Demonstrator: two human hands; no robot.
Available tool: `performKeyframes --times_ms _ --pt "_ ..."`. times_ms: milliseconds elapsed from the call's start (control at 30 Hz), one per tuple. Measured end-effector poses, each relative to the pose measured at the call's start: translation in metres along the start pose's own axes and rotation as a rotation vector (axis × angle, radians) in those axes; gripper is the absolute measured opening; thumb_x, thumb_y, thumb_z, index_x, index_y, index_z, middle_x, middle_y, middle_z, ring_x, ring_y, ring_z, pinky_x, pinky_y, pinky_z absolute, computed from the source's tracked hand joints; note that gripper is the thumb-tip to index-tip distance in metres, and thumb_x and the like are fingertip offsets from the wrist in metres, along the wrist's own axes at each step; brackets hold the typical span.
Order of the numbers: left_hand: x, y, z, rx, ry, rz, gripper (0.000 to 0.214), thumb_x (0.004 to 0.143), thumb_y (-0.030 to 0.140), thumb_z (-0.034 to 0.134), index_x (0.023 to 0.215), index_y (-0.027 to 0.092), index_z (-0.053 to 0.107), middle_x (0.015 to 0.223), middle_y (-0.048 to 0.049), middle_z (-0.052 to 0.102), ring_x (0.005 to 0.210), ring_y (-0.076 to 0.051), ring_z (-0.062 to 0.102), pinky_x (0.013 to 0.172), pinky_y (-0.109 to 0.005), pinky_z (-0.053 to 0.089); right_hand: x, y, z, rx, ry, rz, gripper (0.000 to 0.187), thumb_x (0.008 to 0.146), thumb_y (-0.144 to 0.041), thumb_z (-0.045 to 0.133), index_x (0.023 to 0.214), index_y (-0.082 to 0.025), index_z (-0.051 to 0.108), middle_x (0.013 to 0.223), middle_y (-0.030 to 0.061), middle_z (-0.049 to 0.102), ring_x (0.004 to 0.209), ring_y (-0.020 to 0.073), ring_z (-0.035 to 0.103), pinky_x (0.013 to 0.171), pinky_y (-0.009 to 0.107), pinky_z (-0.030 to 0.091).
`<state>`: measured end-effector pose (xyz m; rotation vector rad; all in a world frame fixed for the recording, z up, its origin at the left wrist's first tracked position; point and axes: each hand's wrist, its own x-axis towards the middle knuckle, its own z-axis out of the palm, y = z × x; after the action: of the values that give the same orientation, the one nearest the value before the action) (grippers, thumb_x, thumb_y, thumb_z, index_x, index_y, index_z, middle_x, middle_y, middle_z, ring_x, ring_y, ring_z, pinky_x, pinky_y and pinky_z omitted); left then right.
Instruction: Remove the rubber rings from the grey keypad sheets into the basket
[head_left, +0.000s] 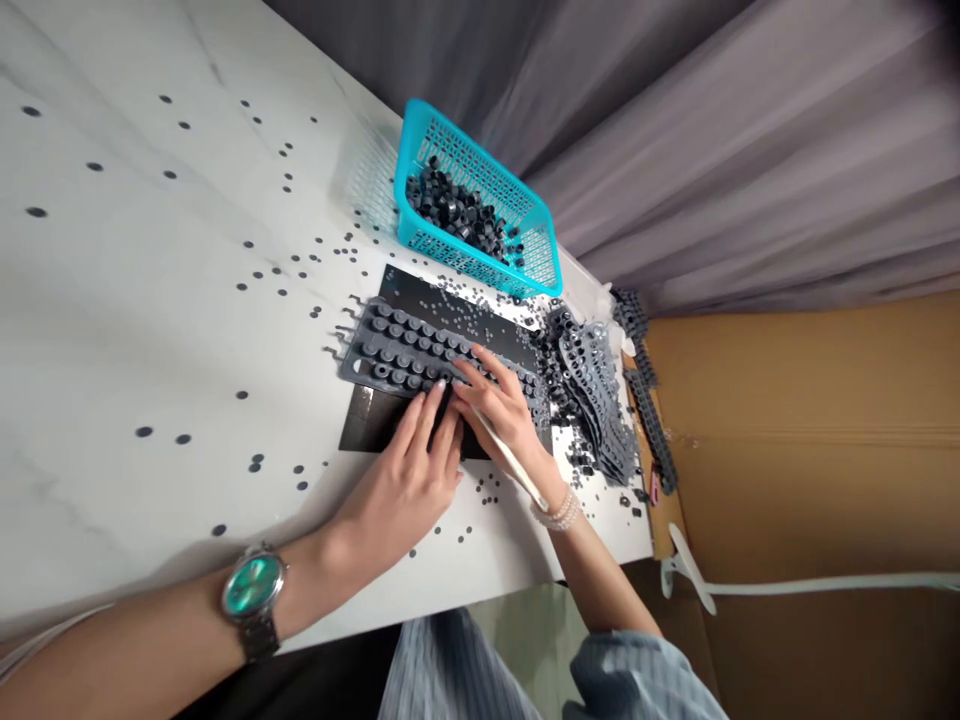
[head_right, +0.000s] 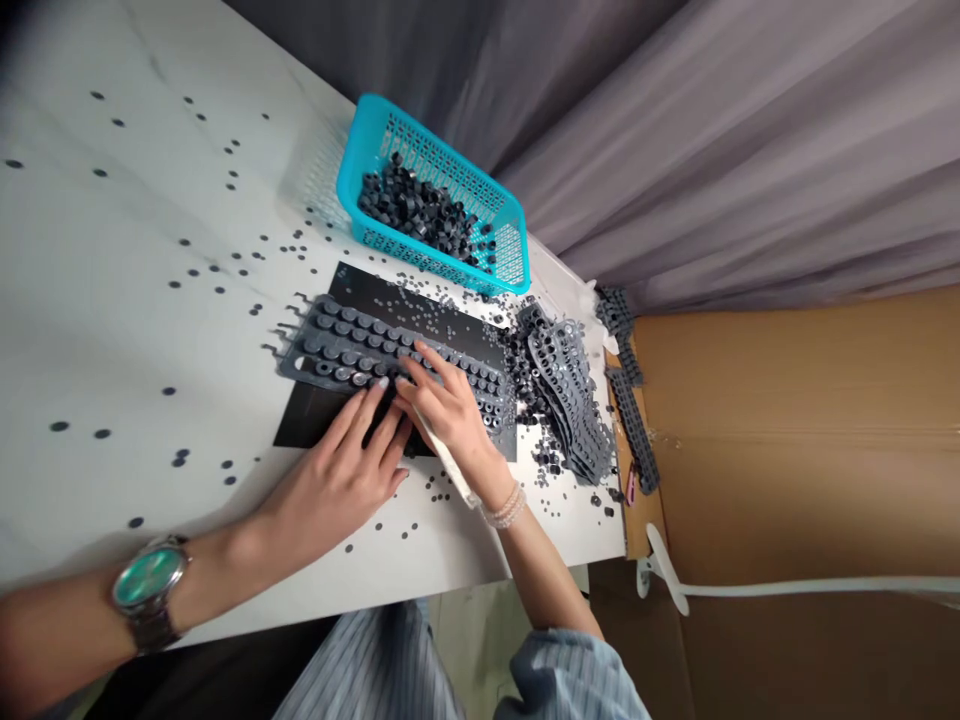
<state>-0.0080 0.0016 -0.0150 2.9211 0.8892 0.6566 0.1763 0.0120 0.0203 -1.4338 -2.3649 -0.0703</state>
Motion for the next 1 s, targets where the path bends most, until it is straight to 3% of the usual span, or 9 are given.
performKeyframes --times_ms 133,233,433,800,900,1000 --pt "-0.004 0.005 0.004 0.067 -0.003 0.04 0.046 0.094 0.024 0.053 0.127 -0.007 0.062 0.127 -0.0291 0.065 0.123 -0.036 0.06 0.112 -0.046 0.04 -0.003 -0.005 0.002 0.018 -0.012 -0.025 0.015 0.097 -0.015 0.052 0.109 -0.021 0.061 0.128 0.0122 0.068 0.141 0.0243 0.045 0.102 0.046 0.05" --pt "-0.004 0.005 0.006 0.06 0.006 0.016 0.043 0.095 0.025 0.051 0.123 -0.004 0.066 0.124 -0.0273 0.067 0.119 -0.036 0.063 0.11 -0.047 0.043 -0.002 -0.005 0.004 0.001 -0.036 -0.056 0.014 0.098 -0.016 0.052 0.108 -0.021 0.061 0.128 0.0123 0.068 0.141 0.0242 0.046 0.1 0.045 0.051" --pt "-0.002 0.003 0.004 0.073 0.023 0.026 0.043 0.093 0.027 0.054 0.122 -0.002 0.067 0.118 -0.0272 0.07 0.117 -0.039 0.063 0.111 -0.057 0.038 0.002 -0.003 0.008 -0.033 -0.089 -0.092 0.013 0.099 -0.018 0.052 0.106 -0.019 0.063 0.128 0.0121 0.068 0.14 0.026 0.046 0.097 0.042 0.051" --pt "0.003 -0.008 -0.002 0.028 -0.022 0.119 0.045 0.093 0.03 0.053 0.121 -0.001 0.068 0.118 -0.0232 0.071 0.118 -0.037 0.059 0.109 -0.051 0.041 0.01 0.001 0.01 -0.055 -0.167 -0.13 0.019 0.1 -0.014 0.047 0.113 -0.018 0.06 0.131 0.0156 0.066 0.143 0.0257 0.043 0.101 0.045 0.051" --pt "0.004 -0.009 -0.005 0.002 -0.024 0.122 0.041 0.093 0.03 0.054 0.117 0.001 0.071 0.113 -0.0214 0.073 0.115 -0.036 0.061 0.108 -0.05 0.042 0.022 0.008 0.012 -0.083 -0.126 -0.186 0.021 0.101 -0.013 0.044 0.114 -0.017 0.06 0.133 0.017 0.064 0.143 0.0236 0.042 0.102 0.043 0.052" --pt "0.003 -0.008 -0.004 -0.024 -0.022 0.107 0.042 0.094 0.03 0.053 0.12 0.002 0.069 0.121 -0.0216 0.07 0.117 -0.035 0.061 0.108 -0.049 0.041 0.041 0.02 0.012 -0.06 0.0 -0.139 0.024 0.102 -0.015 0.042 0.119 -0.019 0.059 0.136 0.0154 0.061 0.144 0.0226 0.041 0.105 0.043 0.052"
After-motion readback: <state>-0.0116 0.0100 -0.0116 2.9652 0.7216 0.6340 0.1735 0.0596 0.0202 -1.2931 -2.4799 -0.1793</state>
